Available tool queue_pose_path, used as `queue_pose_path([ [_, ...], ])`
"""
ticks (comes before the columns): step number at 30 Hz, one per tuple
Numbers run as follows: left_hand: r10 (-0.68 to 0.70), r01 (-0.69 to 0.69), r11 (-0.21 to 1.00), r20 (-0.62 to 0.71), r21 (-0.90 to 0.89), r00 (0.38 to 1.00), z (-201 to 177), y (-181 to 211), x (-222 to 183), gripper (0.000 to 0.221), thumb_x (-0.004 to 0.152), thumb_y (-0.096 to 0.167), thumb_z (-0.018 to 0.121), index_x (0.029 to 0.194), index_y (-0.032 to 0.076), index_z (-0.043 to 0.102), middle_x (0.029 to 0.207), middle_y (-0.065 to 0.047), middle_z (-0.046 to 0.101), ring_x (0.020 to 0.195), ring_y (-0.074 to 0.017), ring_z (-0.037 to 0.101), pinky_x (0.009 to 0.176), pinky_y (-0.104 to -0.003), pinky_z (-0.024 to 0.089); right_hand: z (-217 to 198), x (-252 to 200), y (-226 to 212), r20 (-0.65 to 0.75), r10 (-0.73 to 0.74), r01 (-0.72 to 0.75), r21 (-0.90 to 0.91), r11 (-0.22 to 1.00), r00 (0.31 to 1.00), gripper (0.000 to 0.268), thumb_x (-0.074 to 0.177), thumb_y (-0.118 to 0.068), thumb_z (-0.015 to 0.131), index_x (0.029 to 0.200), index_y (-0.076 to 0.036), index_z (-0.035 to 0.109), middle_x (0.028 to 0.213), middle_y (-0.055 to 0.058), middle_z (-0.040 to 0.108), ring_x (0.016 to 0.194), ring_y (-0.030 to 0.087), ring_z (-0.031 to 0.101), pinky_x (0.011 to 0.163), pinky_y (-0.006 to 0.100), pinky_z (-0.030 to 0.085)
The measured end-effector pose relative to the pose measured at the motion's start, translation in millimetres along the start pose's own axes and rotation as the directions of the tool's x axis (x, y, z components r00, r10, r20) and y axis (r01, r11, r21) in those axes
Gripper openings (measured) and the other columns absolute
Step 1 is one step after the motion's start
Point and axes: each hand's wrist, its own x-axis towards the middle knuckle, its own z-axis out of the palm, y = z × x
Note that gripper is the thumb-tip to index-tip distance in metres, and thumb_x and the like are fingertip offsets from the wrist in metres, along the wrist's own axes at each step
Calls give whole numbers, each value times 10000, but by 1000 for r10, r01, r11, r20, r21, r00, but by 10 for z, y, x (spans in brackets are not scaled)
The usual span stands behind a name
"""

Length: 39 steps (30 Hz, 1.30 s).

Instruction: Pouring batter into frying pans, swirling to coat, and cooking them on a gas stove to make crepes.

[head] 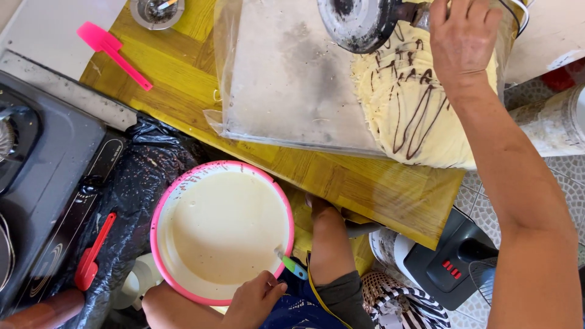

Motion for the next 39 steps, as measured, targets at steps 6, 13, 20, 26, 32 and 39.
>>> queue_pose_path([
  [6, 214, -215, 976, -26, -37, 976, -279, 352, -47, 426, 943, 584, 566, 1171, 225, 586, 1029, -1, 740, 942, -235, 706, 849, -402, 493, -823, 180, -75, 647, -69, -252, 390, 886, 759, 505, 866, -166, 767, 1349, -161, 619, 1081, 68, 623, 869, 223, 587, 741, 348, 512],
  [13, 507, -686, 525, -462, -504, 728, -1164, 1439, 375, 1098, 840, 542, 759, 1613, 28, 171, 1504, -328, 434, 1366, -537, 472, 1107, -556, 432, -2639, 173, -936, 694, -670, -837, -178, -517, 266, 410, 795, -369, 868, 728, -34, 641, 573, 117, 609, 495, 228, 637, 406, 310, 417],
  [20, 332, -609, 132, -544, -782, 771, -1060, 1290, 806, 361, 796, 40, 850, 1031, -40, 588, 638, -167, 620, 362, -241, 594, 271, -296, 472, -2885, 225, -1195, 271, -859, -628, -593, -504, 434, 940, 872, -927, 326, 869, -87, 746, 640, 68, 684, 443, 155, 653, 349, 303, 556],
  [26, 205, -687, 162, -657, -708, 725, -1092, 775, 674, 250, 887, -22, 722, 1112, -24, 613, 613, -176, 621, 487, -266, 660, 493, -360, 580, -219, -252, -1213, 531, -62, -401, 708, 582, 845, 327, 1051, -275, 578, 776, -155, 709, 734, 58, 646, 686, 288, 711, 542, 400, 533],
  [32, 133, -532, 230, -516, -815, 846, -1019, 566, 618, 273, 819, 38, 792, 1061, 20, 666, 629, -155, 625, 429, -246, 565, 452, -373, 512, 758, -329, -802, 654, -474, -5, 590, 807, 589, 397, 978, -259, 685, 1366, -338, 706, 1429, -30, 697, 1328, 261, 584, 1090, 447, 461],
  [39, 170, -518, 179, -492, -837, 854, -941, 595, 592, 251, 822, 41, 799, 1028, 28, 657, 605, -153, 620, 428, -244, 556, 452, -363, 500, 944, -424, -748, 545, -508, 226, 502, 835, 667, 257, 1009, -302, 661, 1226, -406, 750, 984, -128, 765, 937, 93, 674, 820, 223, 561],
])
